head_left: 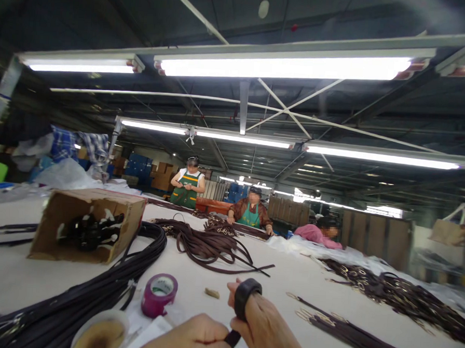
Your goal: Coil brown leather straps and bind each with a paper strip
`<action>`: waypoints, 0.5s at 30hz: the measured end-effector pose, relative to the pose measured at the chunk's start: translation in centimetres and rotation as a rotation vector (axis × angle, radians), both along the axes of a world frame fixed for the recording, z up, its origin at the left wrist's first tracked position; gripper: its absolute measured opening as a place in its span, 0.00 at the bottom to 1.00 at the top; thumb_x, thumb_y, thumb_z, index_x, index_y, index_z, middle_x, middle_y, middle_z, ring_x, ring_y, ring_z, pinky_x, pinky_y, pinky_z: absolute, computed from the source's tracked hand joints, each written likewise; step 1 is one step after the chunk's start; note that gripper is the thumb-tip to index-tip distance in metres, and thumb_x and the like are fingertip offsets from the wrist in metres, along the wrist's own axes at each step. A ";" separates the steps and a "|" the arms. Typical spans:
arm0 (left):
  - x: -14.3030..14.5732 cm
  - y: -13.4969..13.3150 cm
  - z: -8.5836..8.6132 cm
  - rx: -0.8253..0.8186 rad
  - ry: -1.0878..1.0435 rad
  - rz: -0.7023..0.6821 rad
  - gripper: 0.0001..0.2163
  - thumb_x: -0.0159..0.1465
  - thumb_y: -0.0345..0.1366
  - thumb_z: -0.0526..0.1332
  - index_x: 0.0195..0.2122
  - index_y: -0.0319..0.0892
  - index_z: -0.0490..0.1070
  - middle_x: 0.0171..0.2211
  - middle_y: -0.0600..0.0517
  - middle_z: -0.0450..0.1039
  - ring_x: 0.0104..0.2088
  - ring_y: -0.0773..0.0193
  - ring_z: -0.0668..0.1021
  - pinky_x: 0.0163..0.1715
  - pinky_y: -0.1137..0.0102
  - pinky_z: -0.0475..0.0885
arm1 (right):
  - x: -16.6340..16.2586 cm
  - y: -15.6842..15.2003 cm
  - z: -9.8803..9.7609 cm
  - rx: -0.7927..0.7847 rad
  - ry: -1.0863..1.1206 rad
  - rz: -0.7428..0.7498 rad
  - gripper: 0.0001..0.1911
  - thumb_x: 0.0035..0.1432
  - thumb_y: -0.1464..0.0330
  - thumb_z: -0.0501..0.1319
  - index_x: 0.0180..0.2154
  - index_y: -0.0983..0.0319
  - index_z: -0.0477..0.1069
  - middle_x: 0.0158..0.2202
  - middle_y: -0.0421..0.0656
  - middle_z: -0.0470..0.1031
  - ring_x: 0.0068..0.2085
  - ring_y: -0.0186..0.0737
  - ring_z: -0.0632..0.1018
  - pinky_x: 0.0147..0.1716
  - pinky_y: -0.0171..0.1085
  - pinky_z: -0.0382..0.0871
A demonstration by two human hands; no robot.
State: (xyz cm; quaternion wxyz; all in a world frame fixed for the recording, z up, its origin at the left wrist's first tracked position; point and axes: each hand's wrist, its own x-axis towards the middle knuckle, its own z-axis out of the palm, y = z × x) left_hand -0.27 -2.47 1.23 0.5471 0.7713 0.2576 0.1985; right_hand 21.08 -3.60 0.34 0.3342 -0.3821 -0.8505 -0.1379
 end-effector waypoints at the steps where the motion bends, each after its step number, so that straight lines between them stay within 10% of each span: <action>1: -0.3 0.1 0.4 -0.017 0.033 0.006 0.10 0.58 0.41 0.60 0.25 0.41 0.70 0.19 0.58 0.60 0.20 0.71 0.61 0.19 0.75 0.53 | 0.2 -0.2 -0.2 -0.008 -0.077 -0.031 0.24 0.57 0.76 0.54 0.57 0.67 0.64 0.50 0.58 0.77 0.49 0.53 0.79 0.48 0.47 0.75; 6: -0.8 1.5 1.4 -0.210 0.117 -0.109 0.11 0.51 0.39 0.55 0.27 0.39 0.74 0.17 0.55 0.68 0.15 0.70 0.65 0.18 0.75 0.61 | 0.7 -1.1 -1.2 0.114 -0.393 -0.089 0.20 0.57 0.62 0.65 0.47 0.69 0.69 0.40 0.57 0.80 0.38 0.57 0.81 0.35 0.47 0.76; 10: -1.2 3.2 1.4 -0.275 0.169 -0.164 0.13 0.48 0.35 0.61 0.36 0.43 0.72 0.17 0.59 0.69 0.11 0.71 0.60 0.11 0.76 0.54 | 0.5 -1.5 -1.1 0.069 -0.546 -0.222 0.04 0.56 0.71 0.64 0.33 0.62 0.69 0.27 0.46 0.77 0.27 0.46 0.77 0.24 0.39 0.61; 15: -2.6 4.6 1.4 0.028 0.272 -0.192 0.14 0.50 0.32 0.60 0.40 0.44 0.71 0.21 0.59 0.70 0.16 0.70 0.65 0.15 0.77 0.58 | 1.8 -3.6 -1.1 -0.499 -0.024 0.008 0.09 0.60 0.65 0.60 0.27 0.58 0.69 0.24 0.38 0.72 0.22 0.36 0.68 0.21 0.37 0.52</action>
